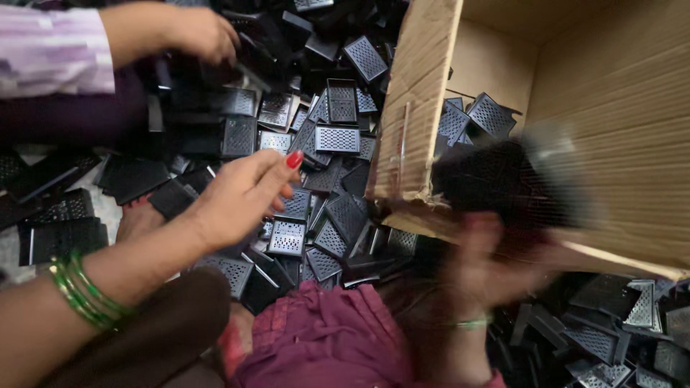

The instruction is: The person sits on the floor surrounded by small black plastic components and a cardboard box. They pick up individual components, inspect them by turning them over, and place them into the box.

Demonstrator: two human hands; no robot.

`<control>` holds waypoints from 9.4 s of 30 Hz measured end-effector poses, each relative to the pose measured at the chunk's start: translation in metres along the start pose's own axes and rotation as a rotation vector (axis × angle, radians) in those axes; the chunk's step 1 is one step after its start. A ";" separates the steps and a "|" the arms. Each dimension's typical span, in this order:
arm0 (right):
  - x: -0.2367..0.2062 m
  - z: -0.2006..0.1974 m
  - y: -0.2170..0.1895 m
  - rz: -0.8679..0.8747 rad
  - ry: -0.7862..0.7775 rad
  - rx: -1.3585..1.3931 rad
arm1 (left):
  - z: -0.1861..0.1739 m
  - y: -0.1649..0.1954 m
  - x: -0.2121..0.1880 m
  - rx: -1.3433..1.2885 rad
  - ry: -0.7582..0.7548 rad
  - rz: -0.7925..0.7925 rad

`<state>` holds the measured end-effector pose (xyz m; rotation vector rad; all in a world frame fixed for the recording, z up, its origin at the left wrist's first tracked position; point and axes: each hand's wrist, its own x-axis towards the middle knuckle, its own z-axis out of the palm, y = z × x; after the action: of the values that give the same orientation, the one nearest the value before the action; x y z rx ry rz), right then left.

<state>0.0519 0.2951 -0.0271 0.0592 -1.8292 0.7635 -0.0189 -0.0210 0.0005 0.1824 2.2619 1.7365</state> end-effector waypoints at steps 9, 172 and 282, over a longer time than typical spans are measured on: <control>0.049 -0.021 0.003 -0.202 -0.085 -0.407 | -0.043 -0.013 -0.003 0.161 0.272 0.061; -0.082 0.163 -0.038 0.493 -0.986 0.592 | -0.024 -0.057 0.007 0.056 0.248 -0.108; -0.025 0.081 -0.045 0.385 -1.068 0.996 | -0.008 0.006 -0.027 -0.097 -0.248 0.002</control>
<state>0.0120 0.2090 -0.0431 0.9279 -2.2168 2.1554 0.0039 -0.0341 0.0119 0.3584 1.9981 1.7154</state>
